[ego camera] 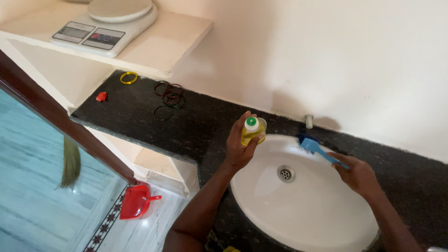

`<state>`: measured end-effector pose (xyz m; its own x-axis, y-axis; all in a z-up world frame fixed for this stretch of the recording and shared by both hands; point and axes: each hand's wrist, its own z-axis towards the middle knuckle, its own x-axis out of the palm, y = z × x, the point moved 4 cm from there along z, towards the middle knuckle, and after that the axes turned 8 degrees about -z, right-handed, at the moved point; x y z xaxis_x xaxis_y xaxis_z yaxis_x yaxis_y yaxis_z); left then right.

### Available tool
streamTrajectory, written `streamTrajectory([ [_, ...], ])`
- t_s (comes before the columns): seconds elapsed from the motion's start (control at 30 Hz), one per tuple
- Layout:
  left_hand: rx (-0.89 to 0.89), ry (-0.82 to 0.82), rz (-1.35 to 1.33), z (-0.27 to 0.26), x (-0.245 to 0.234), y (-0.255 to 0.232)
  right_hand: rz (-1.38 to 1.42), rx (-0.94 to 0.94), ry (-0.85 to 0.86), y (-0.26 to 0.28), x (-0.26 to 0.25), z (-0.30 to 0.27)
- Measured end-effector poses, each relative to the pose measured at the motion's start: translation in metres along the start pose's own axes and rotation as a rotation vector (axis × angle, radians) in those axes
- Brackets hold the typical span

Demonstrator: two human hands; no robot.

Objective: The person scrubs a white sink basin using a blue brush while holding a yellow bottle of liquid soap. The person repeatedly applies soap to the brush and scrubs the interior surface of the sink.

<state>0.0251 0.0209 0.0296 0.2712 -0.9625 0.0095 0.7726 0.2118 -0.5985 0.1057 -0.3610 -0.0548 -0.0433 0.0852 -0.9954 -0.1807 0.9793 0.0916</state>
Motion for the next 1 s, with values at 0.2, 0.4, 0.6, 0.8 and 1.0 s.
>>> streamTrajectory([
  [0.2, -0.077, 0.045, 0.001, -0.006, 0.014, 0.011, 0.372, -0.543, -0.114, 0.051, 0.029, 0.009],
  [0.4, -0.138, 0.128, 0.086, -0.015, 0.025, 0.026, -0.05, -0.788, -0.172, 0.121, 0.067, 0.011],
  [0.6, -0.236, 0.189, -0.122, -0.023, 0.05, 0.038, -0.264, -0.242, 0.283, 0.036, 0.087, 0.046],
  [0.8, -0.172, 0.226, 0.005, -0.023, 0.047, 0.035, -0.219, -0.19, 0.391, 0.049, 0.091, 0.024],
  [1.0, -0.104, 0.309, 0.064, -0.02, 0.044, 0.027, 0.32, -0.527, 0.227, 0.112, 0.087, 0.004],
])
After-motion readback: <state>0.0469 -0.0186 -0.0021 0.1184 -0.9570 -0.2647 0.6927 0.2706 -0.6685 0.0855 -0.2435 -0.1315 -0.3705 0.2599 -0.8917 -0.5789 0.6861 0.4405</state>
